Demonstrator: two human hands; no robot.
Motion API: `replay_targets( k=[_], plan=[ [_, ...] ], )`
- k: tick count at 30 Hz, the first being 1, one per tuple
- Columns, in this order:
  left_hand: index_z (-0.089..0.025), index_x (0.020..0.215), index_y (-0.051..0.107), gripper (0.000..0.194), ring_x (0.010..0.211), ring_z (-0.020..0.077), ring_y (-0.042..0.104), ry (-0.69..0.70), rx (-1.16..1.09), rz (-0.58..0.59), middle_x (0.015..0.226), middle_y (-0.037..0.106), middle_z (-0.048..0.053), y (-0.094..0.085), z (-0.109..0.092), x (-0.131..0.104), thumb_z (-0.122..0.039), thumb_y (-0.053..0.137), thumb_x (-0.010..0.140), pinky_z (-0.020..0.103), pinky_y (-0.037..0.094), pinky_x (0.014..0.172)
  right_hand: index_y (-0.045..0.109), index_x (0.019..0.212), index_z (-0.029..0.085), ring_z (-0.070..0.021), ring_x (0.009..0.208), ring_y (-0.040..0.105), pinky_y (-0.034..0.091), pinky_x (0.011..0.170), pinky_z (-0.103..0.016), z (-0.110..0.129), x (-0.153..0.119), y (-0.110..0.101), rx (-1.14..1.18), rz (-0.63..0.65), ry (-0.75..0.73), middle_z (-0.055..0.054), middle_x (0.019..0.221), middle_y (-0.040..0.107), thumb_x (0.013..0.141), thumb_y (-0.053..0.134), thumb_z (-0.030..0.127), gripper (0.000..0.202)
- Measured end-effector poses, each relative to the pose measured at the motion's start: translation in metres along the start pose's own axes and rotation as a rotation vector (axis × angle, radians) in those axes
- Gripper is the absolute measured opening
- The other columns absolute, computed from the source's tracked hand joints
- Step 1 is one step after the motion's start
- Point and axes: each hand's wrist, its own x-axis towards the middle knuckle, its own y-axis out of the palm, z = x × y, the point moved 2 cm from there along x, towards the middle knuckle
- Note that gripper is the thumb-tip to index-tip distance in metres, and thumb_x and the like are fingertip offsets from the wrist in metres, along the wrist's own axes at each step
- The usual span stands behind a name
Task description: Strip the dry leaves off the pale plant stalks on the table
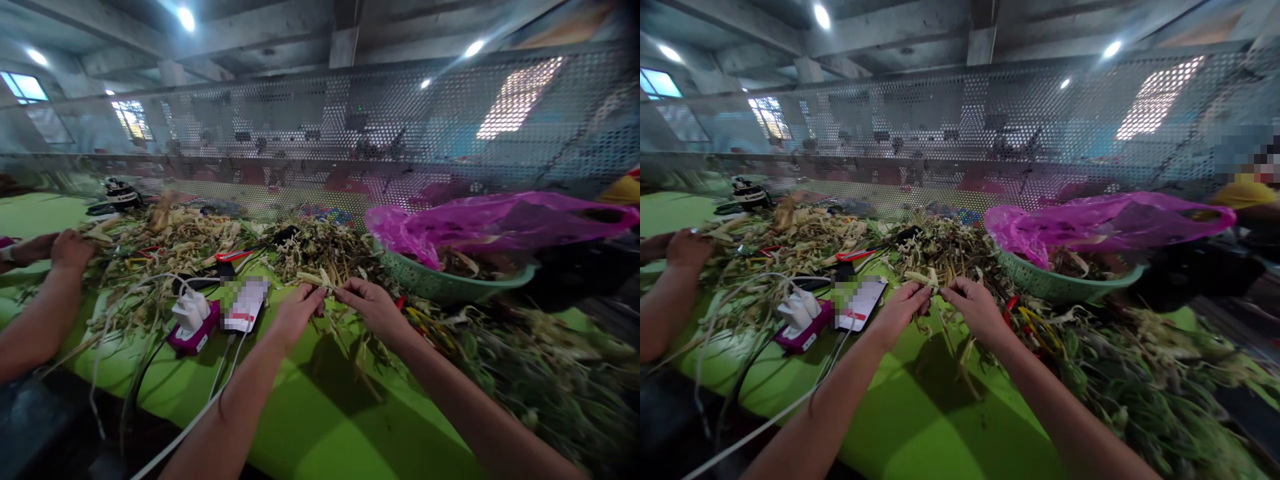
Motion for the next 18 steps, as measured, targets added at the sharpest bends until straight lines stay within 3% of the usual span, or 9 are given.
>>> replay_targets(
  k=[11,14,18],
  plan=[
    [-0.017,0.070,0.053,0.027,0.052,0.0074,0.031,-0.054,-0.363,-0.024,0.058,0.038,-0.006,0.001,0.003,0.003,-0.042,0.065,0.072,0.023,0.027,0.055,0.058,0.066,0.019,-0.0138,0.060,0.046,0.036,0.058,-0.026,0.007,0.002,-0.009,-0.049,-0.034,-0.083,0.002,0.060,0.051,0.076,0.058,0.042,0.025],
    [-0.017,0.072,0.054,0.027,0.054,0.0084,0.035,-0.046,-0.288,0.008,0.059,0.042,-0.005,0.001,0.002,0.001,-0.043,0.062,0.076,0.023,0.029,0.056,0.062,0.067,0.018,-0.0145,0.062,0.050,0.038,0.060,-0.027,0.006,0.001,-0.011,-0.021,0.018,-0.044,0.001,0.062,0.055,0.074,0.062,0.043,0.026],
    [-0.017,0.077,0.059,0.025,0.060,0.0116,0.043,-0.029,-0.083,0.097,0.063,0.049,-0.001,0.004,-0.001,-0.002,-0.041,0.056,0.081,0.024,0.032,0.058,0.067,0.075,0.019,-0.0167,0.067,0.057,0.042,0.065,-0.028,0.006,-0.002,-0.009,0.214,0.142,0.074,0.000,0.069,0.063,0.075,0.062,0.046,0.028]
  ],
)
